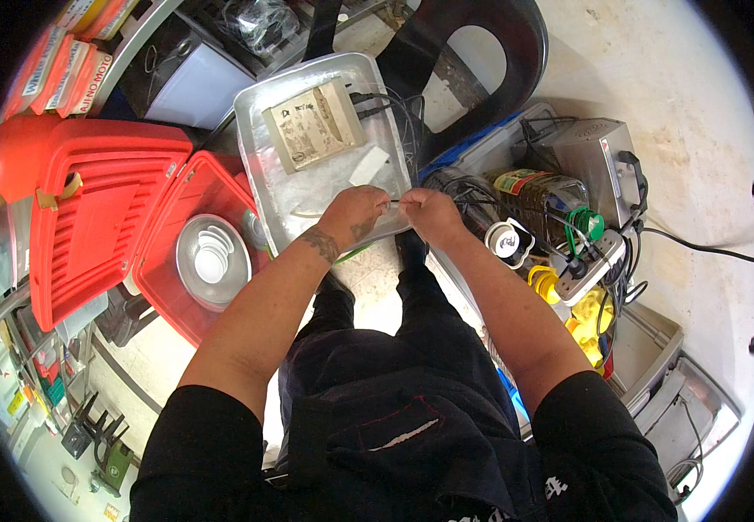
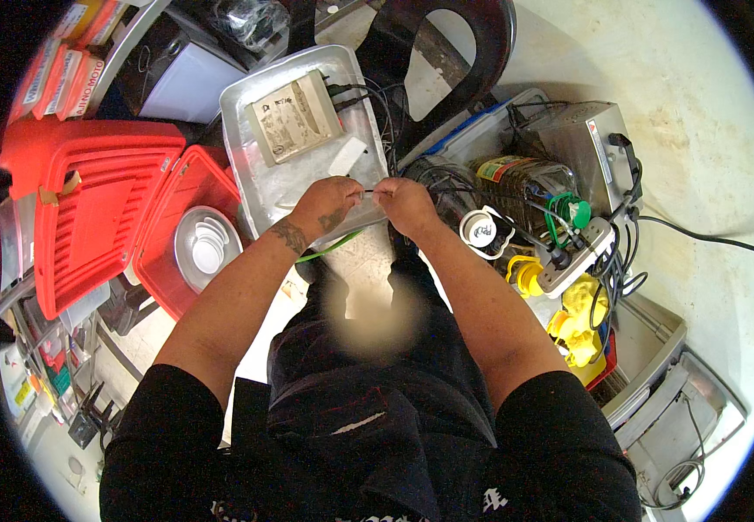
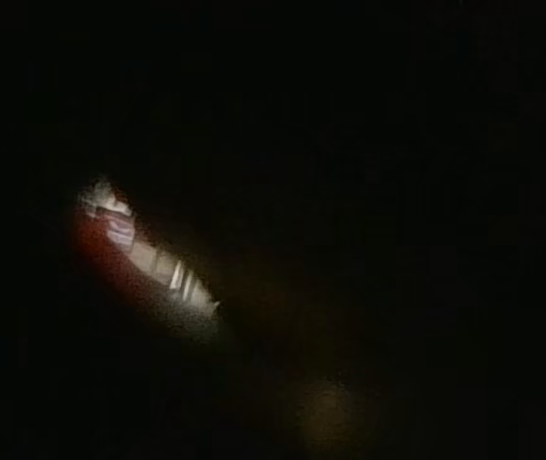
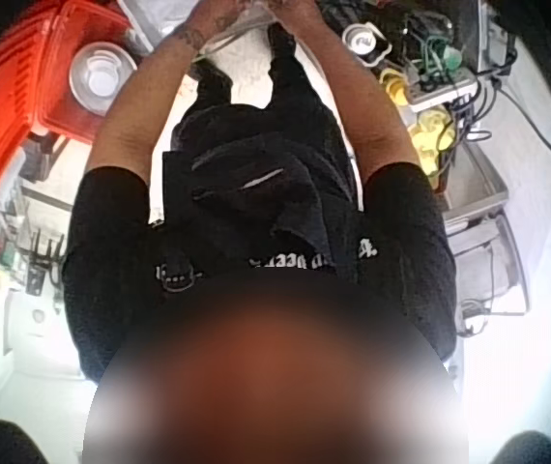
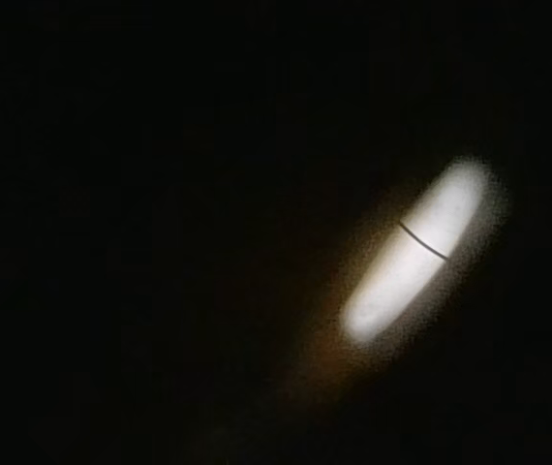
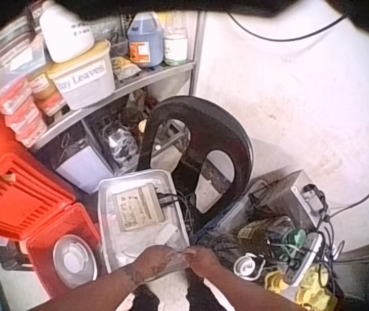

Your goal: The person assembles a small electronic device by connecting wires to a white power adapter and a beige control box. They strip wire ends, insert them into the adapter, and connect the adapter to the control box, which shows a digital display.

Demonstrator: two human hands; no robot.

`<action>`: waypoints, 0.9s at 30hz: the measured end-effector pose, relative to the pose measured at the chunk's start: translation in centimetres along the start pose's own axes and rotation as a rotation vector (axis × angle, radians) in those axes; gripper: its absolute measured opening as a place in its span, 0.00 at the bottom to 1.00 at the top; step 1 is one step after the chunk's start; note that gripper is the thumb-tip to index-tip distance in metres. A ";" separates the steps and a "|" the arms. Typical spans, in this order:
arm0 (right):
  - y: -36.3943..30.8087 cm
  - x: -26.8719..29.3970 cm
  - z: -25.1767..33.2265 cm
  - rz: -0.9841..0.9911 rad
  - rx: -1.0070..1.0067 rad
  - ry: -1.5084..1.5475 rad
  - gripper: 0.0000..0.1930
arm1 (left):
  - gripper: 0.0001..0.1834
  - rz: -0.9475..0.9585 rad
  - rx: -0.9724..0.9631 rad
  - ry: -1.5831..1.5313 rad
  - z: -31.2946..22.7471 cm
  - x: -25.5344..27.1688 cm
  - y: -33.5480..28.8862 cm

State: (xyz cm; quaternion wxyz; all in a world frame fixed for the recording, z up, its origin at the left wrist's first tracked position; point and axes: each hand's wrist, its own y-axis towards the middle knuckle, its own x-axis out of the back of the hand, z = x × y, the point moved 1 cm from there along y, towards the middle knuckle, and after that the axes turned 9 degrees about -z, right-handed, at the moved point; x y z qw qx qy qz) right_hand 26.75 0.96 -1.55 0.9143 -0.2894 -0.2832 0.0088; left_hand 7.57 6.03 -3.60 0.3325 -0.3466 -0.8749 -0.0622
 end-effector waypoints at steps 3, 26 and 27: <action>0.2 -0.1 -0.3 0.005 -0.022 0.016 0.09 | 0.09 0.016 -0.035 0.064 -0.2 -0.1 0.2; 0.4 0.6 -0.3 0.146 0.156 -0.143 0.08 | 0.10 0.020 -0.013 0.026 -1.2 -1.3 -0.7; 0.3 0.7 -0.2 0.104 0.175 -0.190 0.07 | 0.11 -0.008 -0.049 -0.048 -0.6 -0.9 -1.1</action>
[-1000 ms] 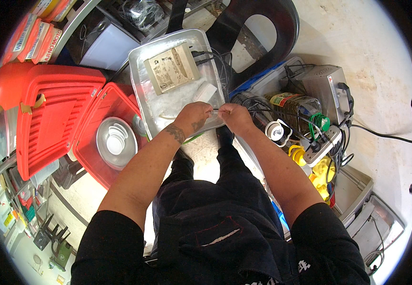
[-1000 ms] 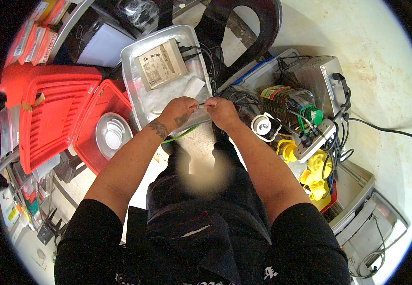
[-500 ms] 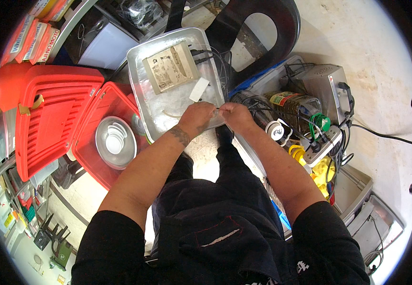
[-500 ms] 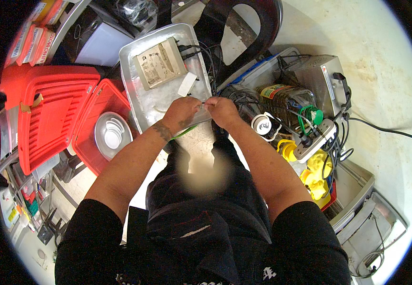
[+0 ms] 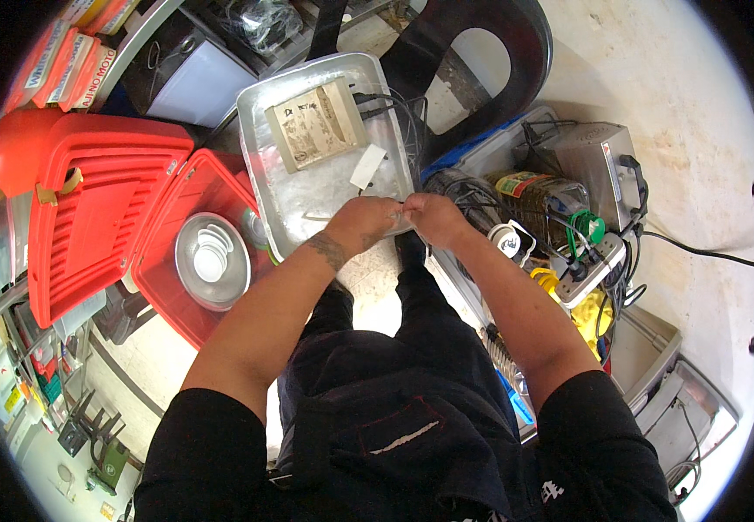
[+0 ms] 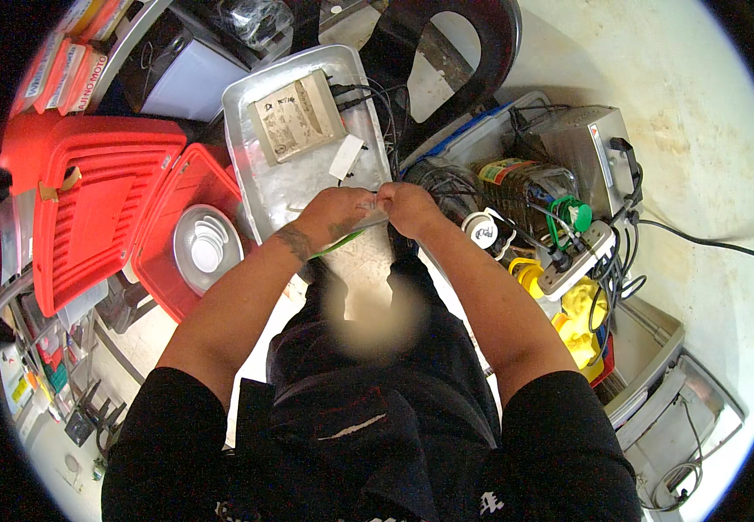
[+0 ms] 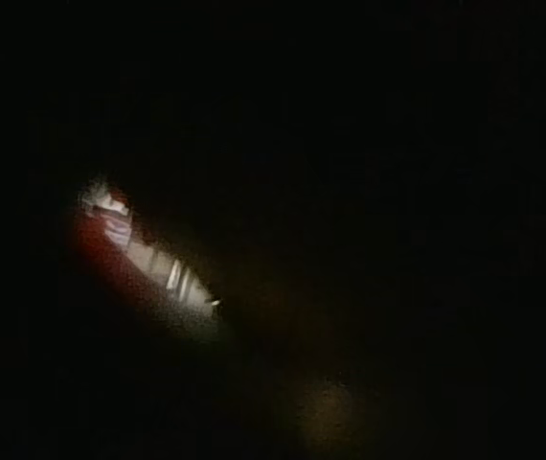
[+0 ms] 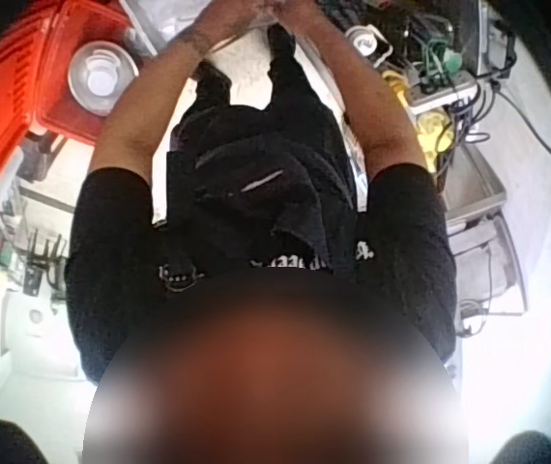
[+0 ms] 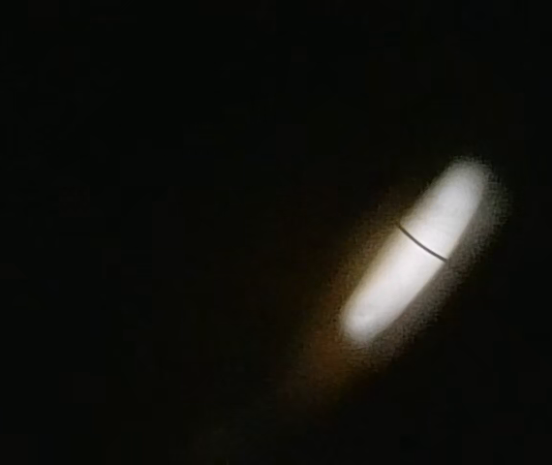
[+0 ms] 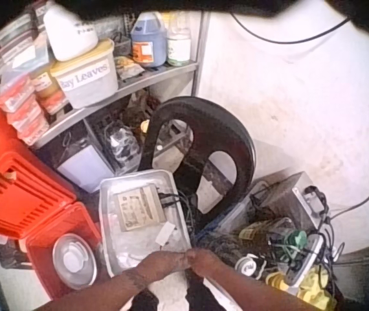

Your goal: The person assembles a small electronic device by connecting wires to a white power adapter and a beige control box. They strip wire ends, insert them into the adapter, and connect the adapter to the control box, which shows a digital display.

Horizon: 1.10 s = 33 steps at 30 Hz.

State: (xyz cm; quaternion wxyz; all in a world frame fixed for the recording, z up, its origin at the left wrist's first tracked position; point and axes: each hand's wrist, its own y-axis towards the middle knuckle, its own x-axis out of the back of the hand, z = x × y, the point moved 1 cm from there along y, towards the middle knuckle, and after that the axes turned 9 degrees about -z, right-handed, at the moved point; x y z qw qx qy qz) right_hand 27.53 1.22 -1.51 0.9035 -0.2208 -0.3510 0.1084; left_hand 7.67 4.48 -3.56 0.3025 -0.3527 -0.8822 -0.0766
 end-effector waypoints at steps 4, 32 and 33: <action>-0.8 0.7 0.4 -0.078 -0.022 -0.144 0.08 | 0.15 0.059 -0.024 0.044 2.4 3.8 -1.9; 0.4 4.6 2.4 -0.259 -0.146 0.503 0.17 | 0.30 -0.400 0.705 0.011 6.7 -0.8 2.4; 0.2 4.6 2.3 -0.270 -0.091 0.458 0.17 | 0.32 -0.339 0.731 -0.031 7.5 -1.1 3.2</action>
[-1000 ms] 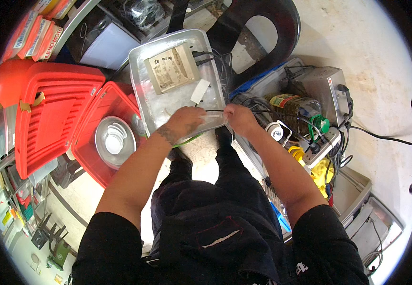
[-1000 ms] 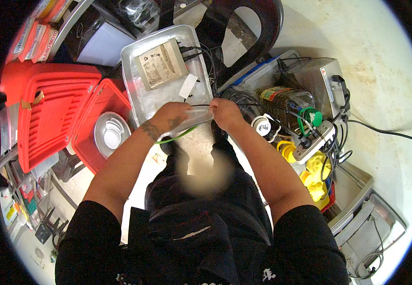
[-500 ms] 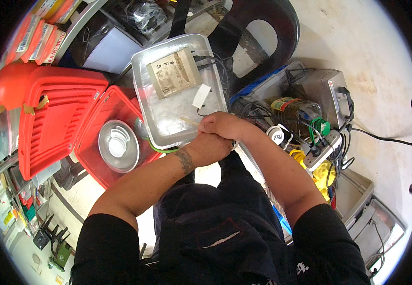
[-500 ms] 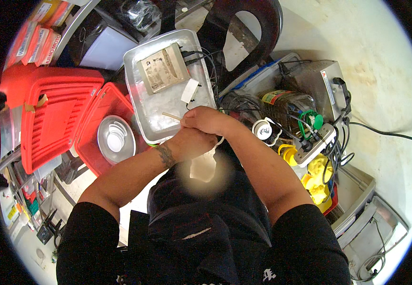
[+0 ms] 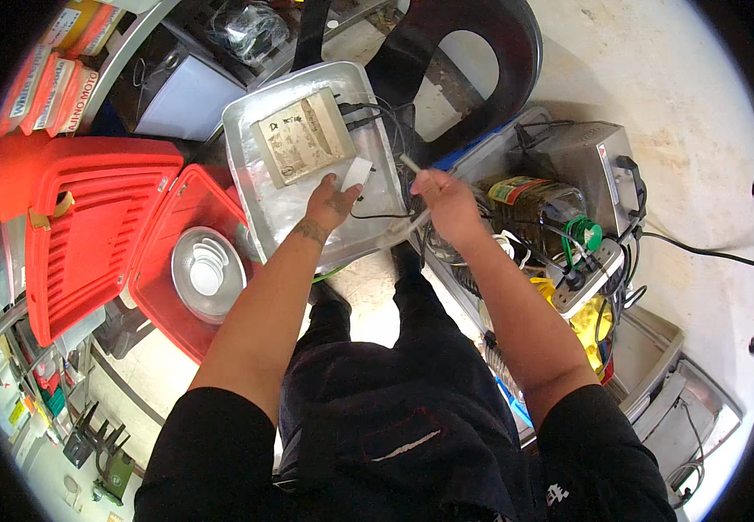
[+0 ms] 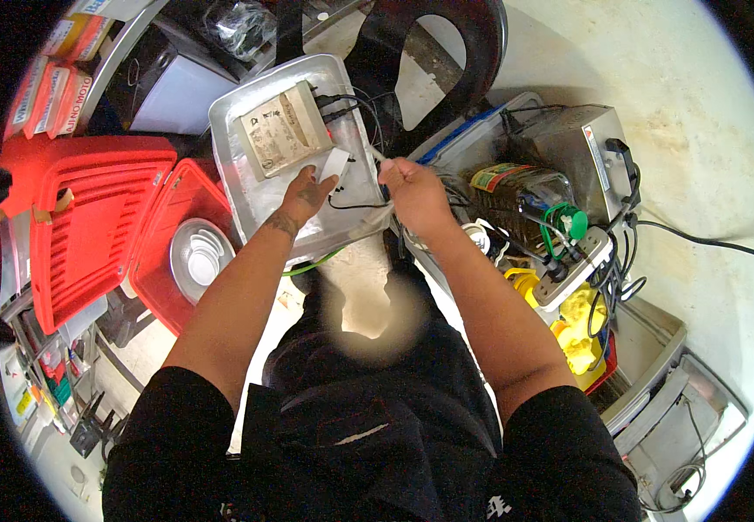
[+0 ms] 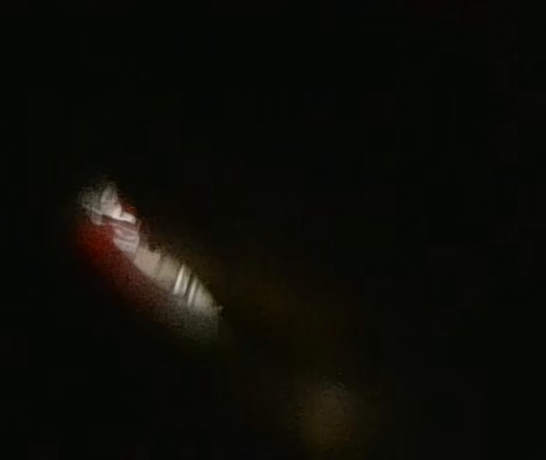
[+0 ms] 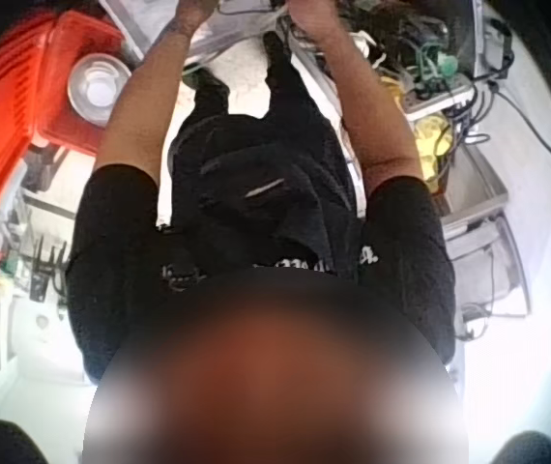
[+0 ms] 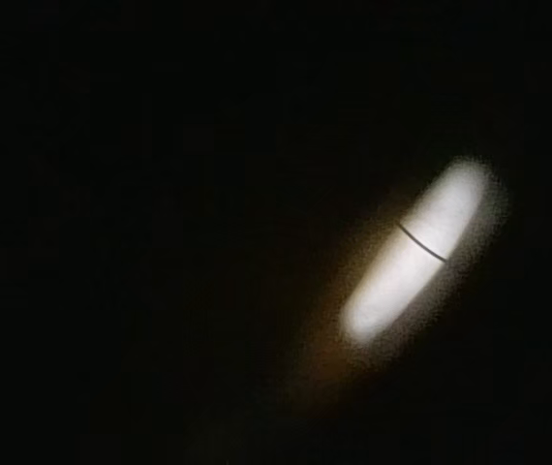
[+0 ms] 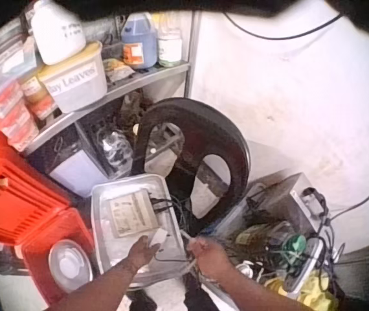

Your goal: The person assembles a small electronic device by connecting wires to a white power adapter and a beige control box. They strip wire ends, insert them into the adapter, and connect the adapter to the control box, which shows a digital display.

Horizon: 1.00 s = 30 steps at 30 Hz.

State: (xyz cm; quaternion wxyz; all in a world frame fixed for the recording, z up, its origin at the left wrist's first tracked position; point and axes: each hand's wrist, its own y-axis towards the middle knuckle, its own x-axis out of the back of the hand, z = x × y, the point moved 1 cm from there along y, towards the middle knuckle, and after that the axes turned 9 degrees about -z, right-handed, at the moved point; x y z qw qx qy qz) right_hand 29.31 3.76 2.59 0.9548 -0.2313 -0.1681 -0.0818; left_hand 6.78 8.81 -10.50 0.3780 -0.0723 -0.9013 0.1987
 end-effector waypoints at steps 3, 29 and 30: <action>-0.5 -0.3 -0.6 0.073 -0.057 0.060 0.14 | 0.35 0.199 0.112 0.022 -0.7 -1.0 1.0; -1.2 0.7 2.7 -0.079 0.462 -0.651 0.08 | 0.42 0.188 -0.406 -0.101 -5.9 3.7 -5.7; -1.2 0.8 2.7 -0.083 0.478 -0.660 0.08 | 0.42 0.189 -0.404 -0.112 -5.9 3.8 -5.8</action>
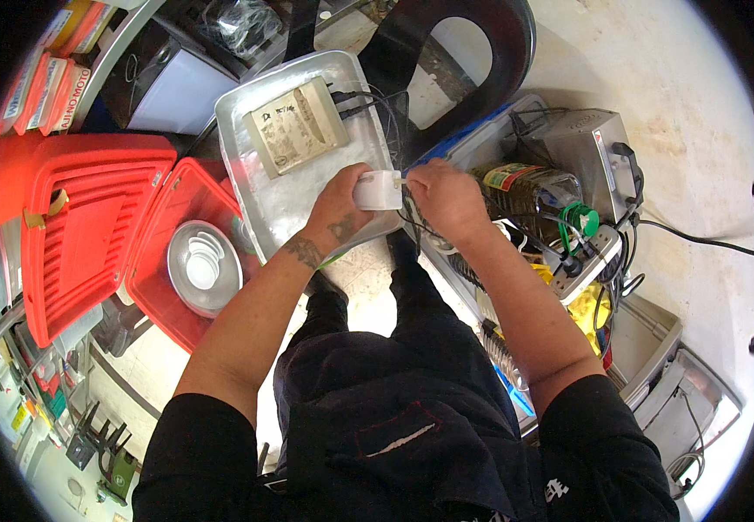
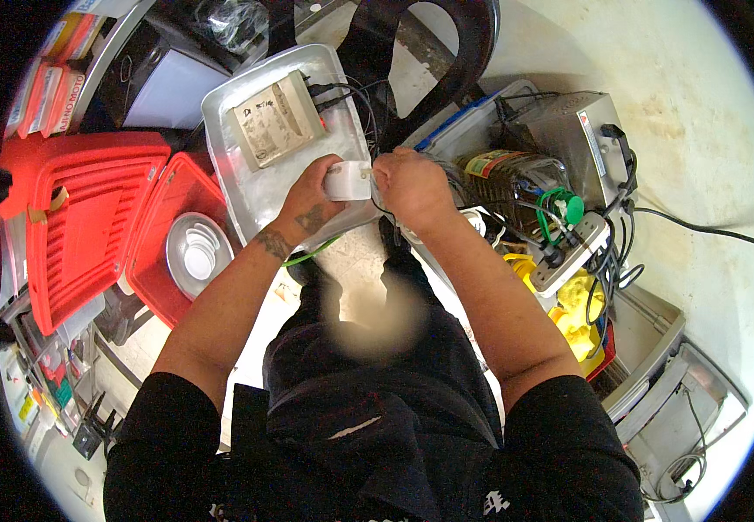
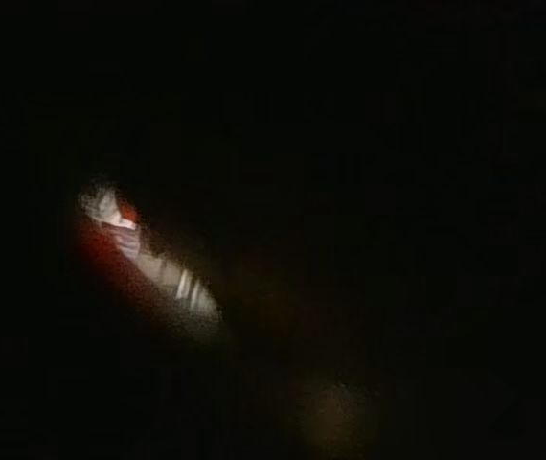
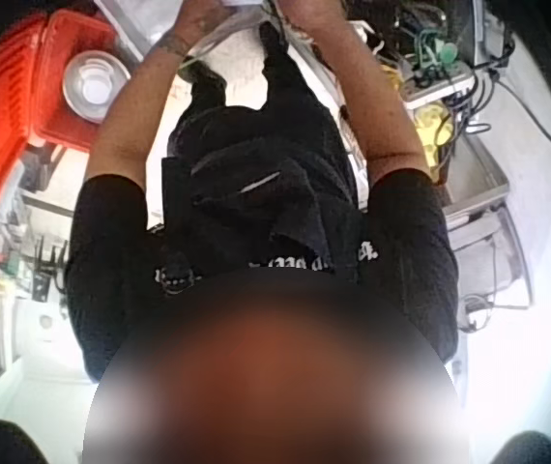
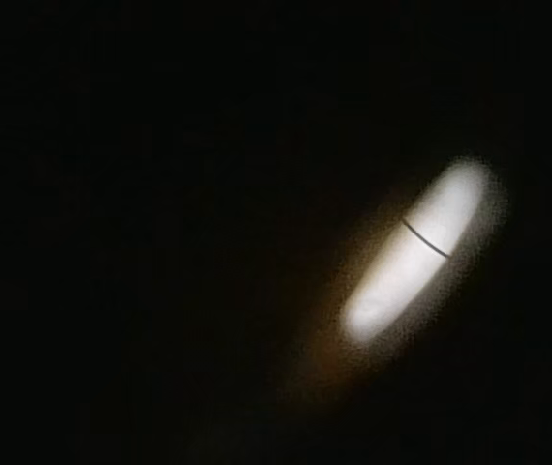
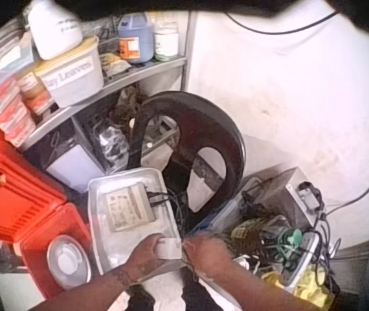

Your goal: The person assembles a small electronic device by connecting wires to a white power adapter and a beige control box. They strip wire ends, insert them into the adapter, and connect the adapter to the control box, which shows a digital display.

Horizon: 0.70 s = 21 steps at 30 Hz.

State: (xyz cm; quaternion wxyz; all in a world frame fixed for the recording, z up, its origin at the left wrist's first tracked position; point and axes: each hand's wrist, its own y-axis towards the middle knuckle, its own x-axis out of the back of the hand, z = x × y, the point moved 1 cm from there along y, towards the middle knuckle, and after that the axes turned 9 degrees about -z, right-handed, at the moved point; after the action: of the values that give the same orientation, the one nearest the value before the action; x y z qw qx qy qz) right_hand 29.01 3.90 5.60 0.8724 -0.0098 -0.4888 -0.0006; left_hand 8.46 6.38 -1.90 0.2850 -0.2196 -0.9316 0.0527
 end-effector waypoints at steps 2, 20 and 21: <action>0.0 0.1 -0.1 -0.016 0.028 -0.018 0.07 | 0.41 -0.001 0.000 -0.020 -0.2 0.2 -0.2; -1.1 0.8 0.5 -0.006 0.024 0.074 0.05 | 0.42 0.088 0.022 -0.027 -0.5 1.0 -0.2; -1.2 0.8 0.6 -0.009 0.034 0.072 0.05 | 0.41 0.096 0.025 -0.024 -0.5 1.0 -0.3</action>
State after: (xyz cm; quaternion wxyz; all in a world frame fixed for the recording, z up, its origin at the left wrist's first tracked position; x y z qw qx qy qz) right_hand 28.93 2.72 6.61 0.8893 0.0075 -0.4573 0.0034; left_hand 7.90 6.57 -0.96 0.2736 -0.2596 -0.9226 0.0805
